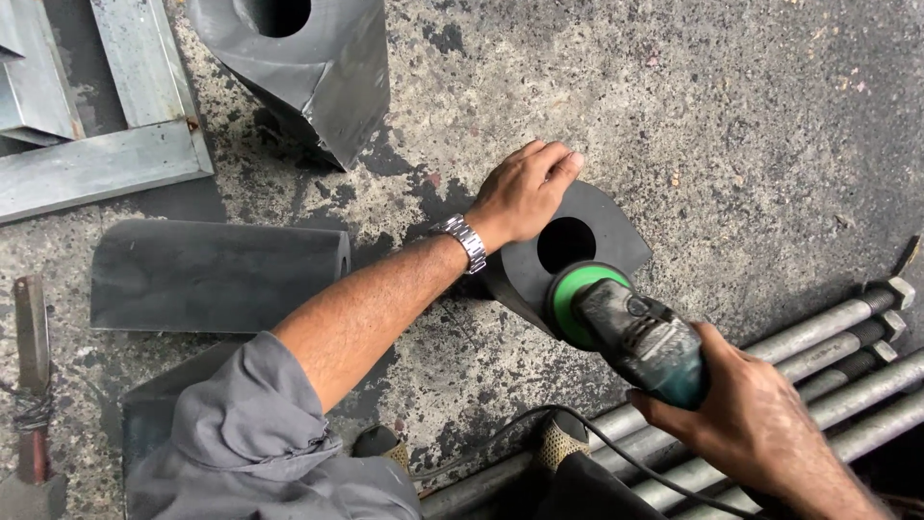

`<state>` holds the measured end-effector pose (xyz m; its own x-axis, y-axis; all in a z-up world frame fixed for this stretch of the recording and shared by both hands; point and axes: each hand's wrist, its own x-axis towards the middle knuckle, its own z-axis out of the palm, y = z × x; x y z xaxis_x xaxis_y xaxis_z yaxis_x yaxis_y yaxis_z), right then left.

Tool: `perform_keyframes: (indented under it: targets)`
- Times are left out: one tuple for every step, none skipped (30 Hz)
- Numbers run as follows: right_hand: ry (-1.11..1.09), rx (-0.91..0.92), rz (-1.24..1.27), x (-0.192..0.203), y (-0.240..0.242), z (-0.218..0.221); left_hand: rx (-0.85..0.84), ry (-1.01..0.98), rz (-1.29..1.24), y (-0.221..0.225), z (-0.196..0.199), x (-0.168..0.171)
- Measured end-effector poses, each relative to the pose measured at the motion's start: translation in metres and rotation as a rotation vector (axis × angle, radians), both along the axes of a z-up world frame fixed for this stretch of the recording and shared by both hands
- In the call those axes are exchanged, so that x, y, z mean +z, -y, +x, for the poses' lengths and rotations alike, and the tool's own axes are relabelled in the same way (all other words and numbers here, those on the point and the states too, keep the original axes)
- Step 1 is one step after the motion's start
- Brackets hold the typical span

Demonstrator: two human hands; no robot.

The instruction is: The recorder is using an angle grinder to smooth or shape large black rubber or plastic industrial blocks.

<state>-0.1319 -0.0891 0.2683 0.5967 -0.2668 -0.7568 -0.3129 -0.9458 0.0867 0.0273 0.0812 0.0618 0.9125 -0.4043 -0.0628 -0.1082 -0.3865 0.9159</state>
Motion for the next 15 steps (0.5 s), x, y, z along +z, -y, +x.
perform_keyframes:
  targets:
    - [0.010,-0.027,-0.032,0.004,0.001,0.004,-0.001,-0.007,-0.007,0.001,0.002,0.000]
    - [0.015,-0.020,-0.034,0.004,0.002,0.005,0.006,-0.001,-0.009,0.002,0.006,0.001]
    - [0.003,-0.015,-0.064,0.003,0.002,0.005,0.007,-0.016,-0.020,0.001,0.006,0.001]
    - [-0.008,-0.010,-0.094,0.001,0.002,0.005,0.008,-0.030,-0.031,0.001,0.006,0.001]
    - [-0.011,-0.015,-0.093,0.000,0.001,0.004,0.002,-0.032,-0.030,0.001,0.004,0.001]
    - [-0.007,0.011,-0.068,-0.002,-0.001,0.004,-0.008,-0.038,-0.032,0.001,0.002,0.001]
    - [0.003,0.044,-0.042,-0.004,-0.002,0.007,-0.012,-0.039,-0.033,0.000,0.003,0.001]
    - [0.007,0.044,-0.041,-0.006,0.000,0.007,-0.012,-0.035,-0.032,0.001,0.006,0.003]
    - [0.031,0.049,0.010,-0.009,0.001,0.005,-0.012,-0.041,-0.014,0.000,0.006,0.004]
    - [0.056,0.054,0.062,-0.011,0.002,0.004,-0.012,-0.047,0.004,-0.001,0.006,0.004]
    - [0.053,0.054,0.062,-0.006,-0.002,0.005,-0.012,-0.050,0.003,0.000,0.004,0.001]
    - [0.032,0.032,0.016,0.000,-0.005,0.006,-0.009,-0.048,0.009,0.002,0.002,-0.002]
    - [0.020,0.015,-0.030,0.006,-0.007,0.010,-0.001,-0.039,0.015,0.003,0.004,-0.003]
    - [0.024,0.021,-0.031,0.006,-0.006,0.011,0.005,-0.036,0.014,0.003,0.006,-0.003]
    - [0.027,0.014,-0.063,0.005,-0.006,0.010,0.002,-0.037,0.001,0.002,0.006,-0.003]
